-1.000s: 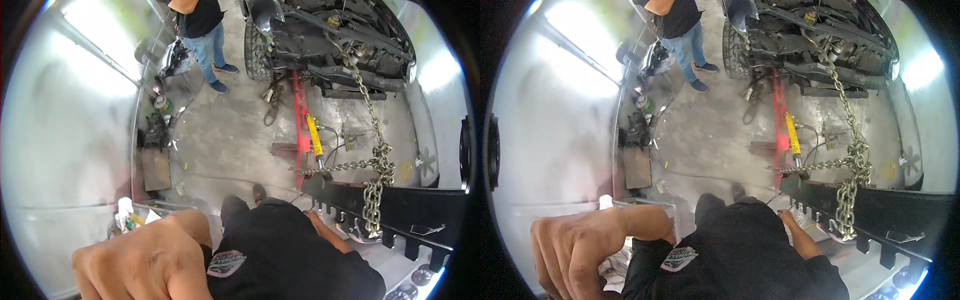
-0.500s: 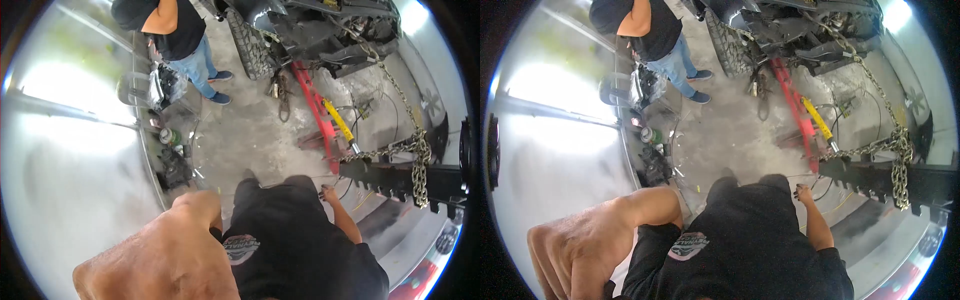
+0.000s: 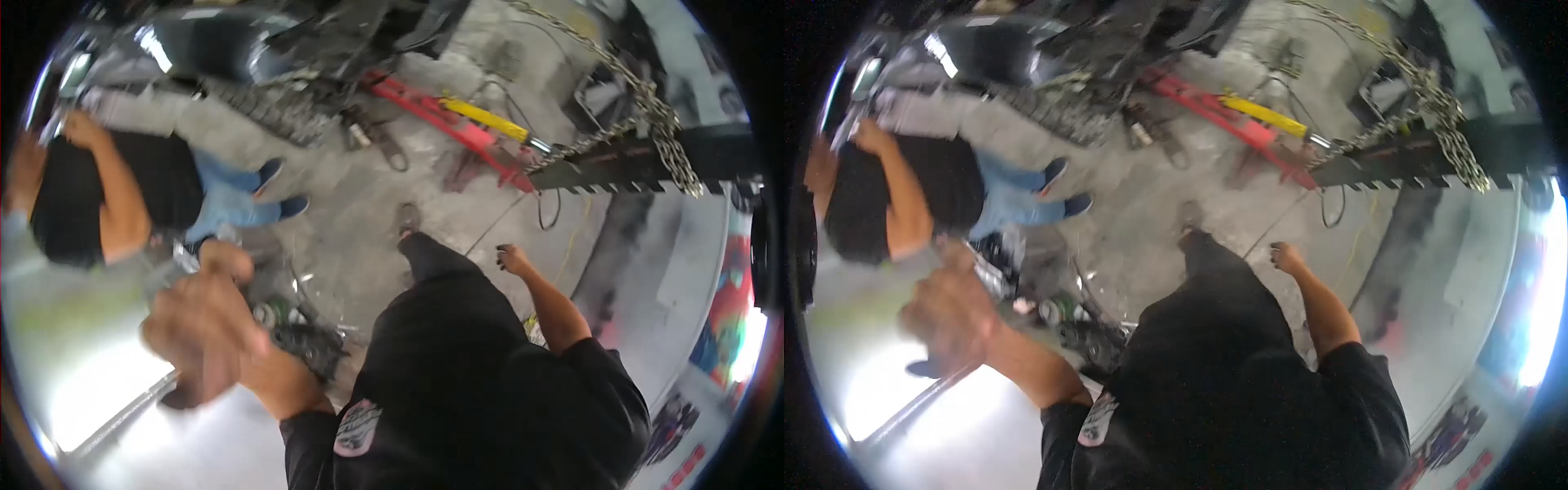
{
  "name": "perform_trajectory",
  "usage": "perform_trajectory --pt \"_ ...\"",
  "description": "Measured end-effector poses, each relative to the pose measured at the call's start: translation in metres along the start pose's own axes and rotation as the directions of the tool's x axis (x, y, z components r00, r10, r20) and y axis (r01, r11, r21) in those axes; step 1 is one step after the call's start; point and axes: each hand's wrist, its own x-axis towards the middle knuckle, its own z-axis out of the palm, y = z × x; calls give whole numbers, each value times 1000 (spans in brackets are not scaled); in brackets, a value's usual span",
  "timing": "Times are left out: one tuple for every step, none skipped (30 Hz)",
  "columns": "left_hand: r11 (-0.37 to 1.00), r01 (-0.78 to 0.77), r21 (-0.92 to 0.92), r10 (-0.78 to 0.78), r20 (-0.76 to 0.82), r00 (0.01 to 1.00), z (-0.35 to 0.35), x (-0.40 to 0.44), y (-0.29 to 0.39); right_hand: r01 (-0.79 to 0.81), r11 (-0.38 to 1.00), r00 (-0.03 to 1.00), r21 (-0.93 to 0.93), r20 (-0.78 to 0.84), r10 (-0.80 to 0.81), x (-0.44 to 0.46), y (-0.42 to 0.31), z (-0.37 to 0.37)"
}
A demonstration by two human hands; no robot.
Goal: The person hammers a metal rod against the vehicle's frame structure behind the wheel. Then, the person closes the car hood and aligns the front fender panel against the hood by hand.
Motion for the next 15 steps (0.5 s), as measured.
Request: perform_trajectory --pt "950 155 -272 -121 137 983 35 -3 -10 23 999 1000 -45 -17 -24 4 -25 6" --pt "612 442 -656 -275 347 897 78 -3 -5 62 994 998 -93 -24 -65 20 -32 11" --pt "84 643 -761 -287 599 747 107 -12 -8 105 985 994 -140 -14 -108 35 -41 23" --pt "137 836 -531 -368 757 541 131 -44 -24 191 962 979 -196 -38 -202 49 -56 32" --pt "289 863 -414 -306 814 493 151 -75 -35 271 926 954 -262 -58 -295 59 -74 38" --pt "283 916 -285 -296 882 367 163 -95 -31 340 880 922 -332 -64 -381 63 -93 43" --pt "376 912 -164 -231 937 264 183 -140 -48 372 871 912 -322 -48 -407 62 -120 45" --pt "450 886 -110 -167 965 204 195 -177 -55 409 859 900 -308 -20 -436 55 -155 48" --pt "527 848 -56 -113 984 135 200 -207 -57 451 845 883 -286 10 -468 48 -184 60" --pt "640 768 -9 -61 996 63 202 -227 -61 487 830 872 -271 89 -482 41 -203 75" --pt "742 670 12 -5 1000 -13 209 -241 -65 519 815 855 -258 151 -497 38 -220 84" --pt "743 669 -27 44 999 -8 217 -258 -72 546 800 837 -248 203 -508 37 -232 95" --pt "739 670 -71 100 995 -5 224 -274 -79 541 781 839 -312 267 -474 36 -238 113" --pt "730 673 -120 162 987 -1 233 -282 -85 533 757 842 -378 323 -432 33 -242 134" --pt "750 646 -141 183 983 1 243 -282 -91 526 727 844 -441 373 -384 29 -246 150"
